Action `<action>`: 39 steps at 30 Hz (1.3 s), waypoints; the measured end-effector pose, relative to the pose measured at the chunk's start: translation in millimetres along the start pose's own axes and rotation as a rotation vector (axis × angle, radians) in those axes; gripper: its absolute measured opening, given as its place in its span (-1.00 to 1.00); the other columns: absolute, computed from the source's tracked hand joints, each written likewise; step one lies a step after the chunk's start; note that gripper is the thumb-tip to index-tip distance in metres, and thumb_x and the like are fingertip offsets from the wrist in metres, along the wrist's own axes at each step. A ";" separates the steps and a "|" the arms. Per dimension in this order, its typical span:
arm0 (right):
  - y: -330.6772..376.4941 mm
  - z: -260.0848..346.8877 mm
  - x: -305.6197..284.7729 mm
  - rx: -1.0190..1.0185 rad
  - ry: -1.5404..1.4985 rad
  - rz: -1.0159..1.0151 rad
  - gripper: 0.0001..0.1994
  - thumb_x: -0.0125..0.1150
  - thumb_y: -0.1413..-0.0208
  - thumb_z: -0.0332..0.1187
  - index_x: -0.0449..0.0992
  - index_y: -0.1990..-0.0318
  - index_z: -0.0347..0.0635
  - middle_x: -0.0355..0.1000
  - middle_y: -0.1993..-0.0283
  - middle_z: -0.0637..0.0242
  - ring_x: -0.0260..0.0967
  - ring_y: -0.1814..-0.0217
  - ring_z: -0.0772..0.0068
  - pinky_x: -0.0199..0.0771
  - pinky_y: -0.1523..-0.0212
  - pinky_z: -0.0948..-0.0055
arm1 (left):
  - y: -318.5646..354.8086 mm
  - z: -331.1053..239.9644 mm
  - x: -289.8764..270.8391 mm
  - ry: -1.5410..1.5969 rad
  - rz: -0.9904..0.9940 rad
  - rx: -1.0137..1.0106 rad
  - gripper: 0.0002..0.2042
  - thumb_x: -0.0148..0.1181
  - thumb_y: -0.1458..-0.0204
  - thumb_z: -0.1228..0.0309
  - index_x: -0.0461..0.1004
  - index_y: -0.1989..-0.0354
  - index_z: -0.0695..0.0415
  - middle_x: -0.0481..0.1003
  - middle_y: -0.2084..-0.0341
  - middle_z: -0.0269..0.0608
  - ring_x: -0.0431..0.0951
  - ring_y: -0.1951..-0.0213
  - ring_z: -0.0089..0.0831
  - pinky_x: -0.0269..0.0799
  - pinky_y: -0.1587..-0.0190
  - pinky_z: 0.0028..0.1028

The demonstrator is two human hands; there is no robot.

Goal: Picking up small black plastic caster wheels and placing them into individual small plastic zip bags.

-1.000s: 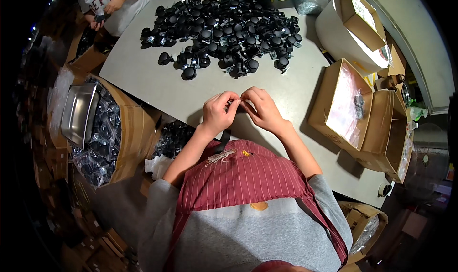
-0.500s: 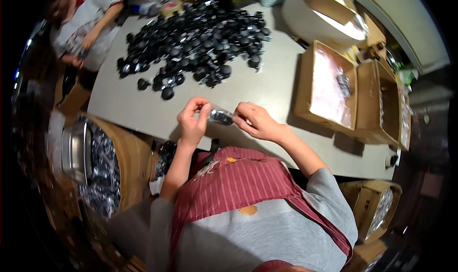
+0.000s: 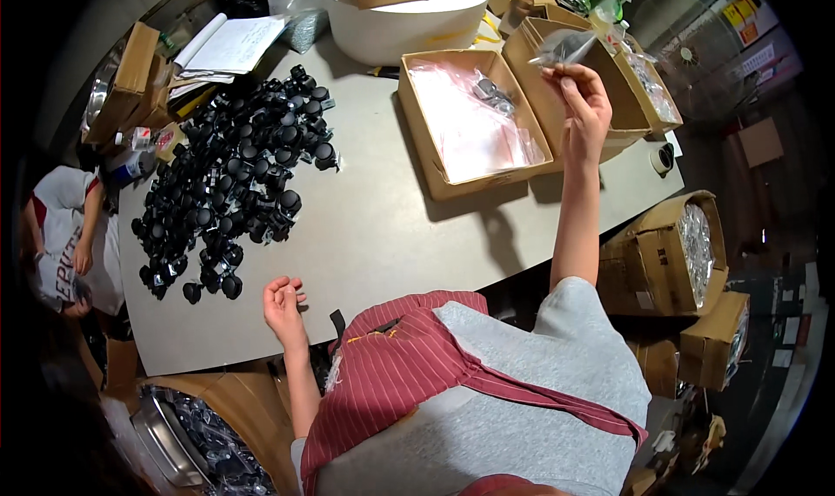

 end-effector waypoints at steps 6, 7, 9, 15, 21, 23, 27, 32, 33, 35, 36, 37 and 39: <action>22.3 -115.3 0.5 0.264 1.335 0.555 -0.53 0.40 -0.06 -0.07 0.56 0.15 -0.39 0.57 0.14 -0.10 0.54 0.08 -0.11 0.53 0.01 0.14 | -7.0 3.3 30.8 -0.003 0.082 -0.067 -0.86 0.08 -0.30 0.48 0.43 0.04 0.24 0.58 0.21 -0.17 0.55 0.20 -0.55 0.50 0.15 -0.55; 37.9 -144.1 -17.2 0.258 1.592 0.534 -0.50 0.43 0.00 -0.04 0.57 0.22 -0.42 0.57 0.14 -0.13 0.55 0.06 -0.14 0.52 0.04 0.07 | -6.1 -0.2 37.7 -0.001 0.088 -0.069 -0.86 0.07 -0.30 0.49 0.43 0.04 0.24 0.58 0.21 -0.17 0.55 0.20 -0.56 0.50 0.15 -0.55; 60.8 -168.0 -13.0 0.440 1.617 0.692 -0.65 0.37 -0.02 -0.17 0.59 0.28 -0.37 0.58 0.17 -0.14 0.54 0.07 -0.18 0.49 0.07 0.00 | -1.9 -0.5 40.9 0.010 0.083 -0.056 -0.88 0.05 -0.30 0.52 0.43 0.06 0.25 0.58 0.22 -0.18 0.55 0.21 -0.57 0.49 0.16 -0.56; 55.0 -141.7 -20.5 0.173 1.400 0.360 -0.85 0.19 -0.04 -0.37 0.58 0.27 -0.20 0.55 0.26 -0.08 0.51 0.18 -0.22 0.44 0.19 -0.01 | 3.4 10.0 46.6 -0.021 0.161 -0.062 -0.87 0.01 -0.30 0.54 0.45 0.07 0.27 0.59 0.19 -0.16 0.55 0.21 -0.60 0.48 0.17 -0.59; 114.7 -54.1 115.3 -0.388 1.003 0.495 -0.78 0.26 0.11 -0.64 0.51 0.25 -0.22 0.51 0.16 0.10 0.47 0.14 -0.07 0.49 0.13 0.13 | -2.5 -16.5 91.5 -0.054 0.296 -0.016 -0.71 0.11 -0.29 0.44 0.39 -0.12 0.28 0.54 0.01 -0.12 0.53 0.05 -0.55 0.44 0.00 -0.55; 159.1 -46.5 165.7 -0.502 0.778 0.659 -0.79 0.29 0.14 -0.59 0.51 0.28 -0.23 0.48 0.04 0.08 0.45 0.02 -0.04 0.49 -0.03 0.14 | -2.3 -45.5 118.2 0.072 0.365 0.103 -0.58 0.15 -0.28 0.36 0.31 -0.25 0.28 0.48 -0.08 -0.11 0.50 -0.06 -0.50 0.41 -0.08 -0.52; 244.4 -40.1 235.0 -0.551 0.472 1.163 -0.77 0.34 0.06 -0.43 0.56 0.19 -0.21 0.48 -0.03 0.16 0.32 -0.33 0.10 0.17 -0.45 -0.02 | 4.9 -68.2 148.1 0.525 0.550 -0.204 -0.53 0.10 -0.31 0.35 0.23 -0.34 0.26 0.48 -0.09 -0.11 0.52 -0.06 -0.48 0.42 -0.08 -0.52; 221.1 -72.9 237.4 -0.060 0.192 1.018 -0.72 0.32 -0.14 -0.34 0.57 0.00 -0.18 0.46 -0.16 0.15 0.32 -0.36 0.10 0.24 -0.39 0.04 | -6.9 -66.8 116.5 0.489 0.387 -0.195 -0.67 -0.02 -0.33 0.40 0.41 -0.17 0.30 0.62 0.12 -0.02 0.65 0.14 -0.35 0.52 0.03 -0.43; 214.2 -89.1 233.1 0.118 0.168 0.954 -0.63 0.34 -0.16 -0.34 0.53 -0.11 -0.18 0.43 -0.24 0.18 0.31 -0.38 0.11 0.29 -0.37 0.05 | -6.1 -67.2 112.3 0.473 0.410 -0.178 -0.65 -0.03 -0.32 0.40 0.39 -0.19 0.31 0.63 0.15 0.06 0.67 0.15 -0.29 0.53 0.04 -0.41; 207.4 -112.3 236.2 0.336 0.225 1.008 -0.48 0.34 -0.20 -0.25 0.40 -0.28 -0.18 0.35 -0.34 0.21 0.31 -0.38 0.16 0.36 -0.32 0.14 | -1.4 -68.6 108.5 0.441 0.460 -0.176 -0.65 -0.04 -0.33 0.41 0.37 -0.21 0.32 0.62 0.12 0.10 0.68 0.17 -0.27 0.55 -0.01 -0.36; 218.0 -133.4 237.8 0.552 0.212 1.104 -0.40 0.32 -0.24 -0.22 0.28 -0.36 -0.21 0.28 -0.37 0.19 0.33 -0.34 0.26 0.37 -0.31 0.24 | 1.8 -69.8 105.7 0.425 0.469 -0.186 -0.63 -0.02 -0.31 0.41 0.37 -0.22 0.32 0.63 0.14 0.10 0.69 0.18 -0.28 0.56 0.01 -0.39; 226.9 -144.8 241.9 0.732 0.029 1.109 -0.50 0.31 -0.26 -0.26 0.38 -0.26 -0.29 0.43 -0.17 0.23 0.42 -0.14 0.43 0.44 -0.16 0.36 | 0.8 -71.6 102.4 0.424 0.447 -0.185 -0.63 -0.02 -0.31 0.41 0.37 -0.22 0.32 0.63 0.14 0.10 0.69 0.18 -0.28 0.56 0.01 -0.39; 240.3 -157.9 243.0 0.943 -0.084 1.191 -0.67 0.32 -0.23 -0.35 0.51 -0.08 -0.31 0.51 0.11 0.35 0.41 0.08 0.60 0.44 0.01 0.47 | 4.2 -71.4 103.0 0.344 0.512 -0.225 -0.63 -0.01 -0.30 0.39 0.37 -0.22 0.31 0.63 0.16 0.11 0.69 0.20 -0.29 0.57 0.06 -0.43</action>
Point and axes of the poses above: each hand's wrist, its own y-axis away from the middle knuckle, its own x-axis out of the palm, z = x × y, the point moved 9 cm from there along -y, towards the middle knuckle
